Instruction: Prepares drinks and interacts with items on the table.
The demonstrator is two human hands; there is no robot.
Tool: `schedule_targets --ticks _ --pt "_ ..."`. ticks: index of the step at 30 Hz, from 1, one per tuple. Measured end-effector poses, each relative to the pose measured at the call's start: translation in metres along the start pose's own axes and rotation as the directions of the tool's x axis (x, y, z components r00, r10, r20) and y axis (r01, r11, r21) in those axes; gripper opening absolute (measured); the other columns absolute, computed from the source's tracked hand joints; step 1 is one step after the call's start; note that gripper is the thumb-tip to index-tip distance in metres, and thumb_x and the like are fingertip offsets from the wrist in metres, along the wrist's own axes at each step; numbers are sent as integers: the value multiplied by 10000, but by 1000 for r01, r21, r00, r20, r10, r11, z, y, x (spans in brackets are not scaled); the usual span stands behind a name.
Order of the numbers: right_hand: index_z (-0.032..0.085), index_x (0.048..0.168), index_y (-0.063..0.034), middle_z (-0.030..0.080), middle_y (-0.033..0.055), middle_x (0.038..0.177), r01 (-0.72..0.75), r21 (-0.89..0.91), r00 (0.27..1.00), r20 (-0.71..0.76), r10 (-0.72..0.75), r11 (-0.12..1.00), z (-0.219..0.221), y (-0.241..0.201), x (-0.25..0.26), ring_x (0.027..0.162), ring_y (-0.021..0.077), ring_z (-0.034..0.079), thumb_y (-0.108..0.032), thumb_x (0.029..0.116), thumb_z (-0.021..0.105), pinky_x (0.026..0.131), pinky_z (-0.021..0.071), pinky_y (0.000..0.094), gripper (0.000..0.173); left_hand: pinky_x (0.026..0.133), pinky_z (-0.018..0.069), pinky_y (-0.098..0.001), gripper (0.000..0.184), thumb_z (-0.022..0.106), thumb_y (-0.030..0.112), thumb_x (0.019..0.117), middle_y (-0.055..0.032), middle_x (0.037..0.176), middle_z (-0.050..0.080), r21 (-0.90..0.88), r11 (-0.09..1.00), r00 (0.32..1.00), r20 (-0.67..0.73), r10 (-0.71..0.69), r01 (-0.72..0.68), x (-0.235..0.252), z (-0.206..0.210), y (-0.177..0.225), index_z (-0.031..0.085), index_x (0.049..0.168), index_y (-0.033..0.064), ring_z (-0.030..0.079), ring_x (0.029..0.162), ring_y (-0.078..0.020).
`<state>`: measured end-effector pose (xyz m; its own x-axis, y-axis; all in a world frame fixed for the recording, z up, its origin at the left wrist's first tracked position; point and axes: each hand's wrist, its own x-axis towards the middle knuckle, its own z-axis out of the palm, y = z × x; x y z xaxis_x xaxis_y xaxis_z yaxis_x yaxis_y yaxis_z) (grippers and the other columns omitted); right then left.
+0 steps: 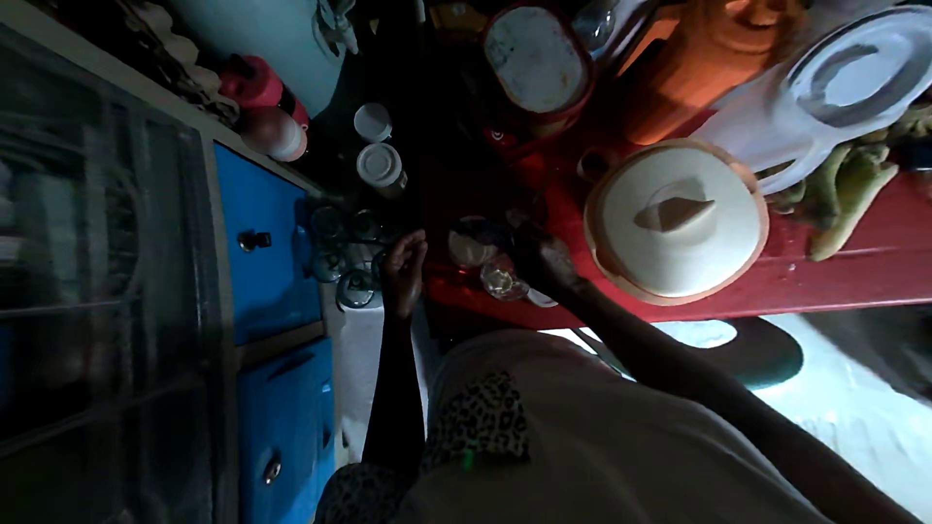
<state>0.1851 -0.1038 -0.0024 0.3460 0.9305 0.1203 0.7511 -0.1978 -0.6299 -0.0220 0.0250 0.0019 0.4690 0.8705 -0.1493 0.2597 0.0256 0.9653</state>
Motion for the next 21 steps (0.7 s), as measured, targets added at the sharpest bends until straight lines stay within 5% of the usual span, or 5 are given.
schedule_targets --ticks 7,9,13,17,21 --pt "723 1083 64 693 220 1040 74 169 986 -159 -47 983 -2 -8 1 907 302 705 -91 966 654 828 599 431 205 955 543 -340 310 553 120 1038 -148 1313 632 -14 999 998 -27 49 -50 -3 -3 -6 618 1309 -15 658 1099 -156" --pt "721 1084 61 697 224 1044 50 133 996 -80 -40 990 0 -4 -1 916 332 707 -103 977 644 828 596 476 211 956 549 -333 295 556 97 1038 -151 1297 641 -17 998 998 -33 60 -60 -3 -1 -7 621 1300 -23 667 1090 -154" --pt "671 1144 81 705 235 1018 -257 245 962 160 222 935 -2 1 4 914 355 706 -162 992 665 854 562 567 286 1002 520 -395 434 549 31 990 -197 1454 543 18 997 994 78 78 -80 -1 -1 -8 518 1420 -20 601 1250 -254" --pt "651 1125 23 673 51 945 -532 569 847 360 392 627 -8 4 10 818 59 616 -99 1022 605 777 542 258 167 1130 420 -480 888 664 -32 825 -177 1652 271 44 996 958 279 65 -80 3 6 -11 242 1602 43 369 1471 -312" --pt "630 1124 -67 648 -39 893 -655 719 736 537 413 231 -16 20 10 711 -1 574 -148 1080 418 640 505 175 232 1174 380 -484 1126 847 50 775 -150 1665 261 195 974 934 356 36 -113 10 25 -28 134 1645 118 372 1477 -296"
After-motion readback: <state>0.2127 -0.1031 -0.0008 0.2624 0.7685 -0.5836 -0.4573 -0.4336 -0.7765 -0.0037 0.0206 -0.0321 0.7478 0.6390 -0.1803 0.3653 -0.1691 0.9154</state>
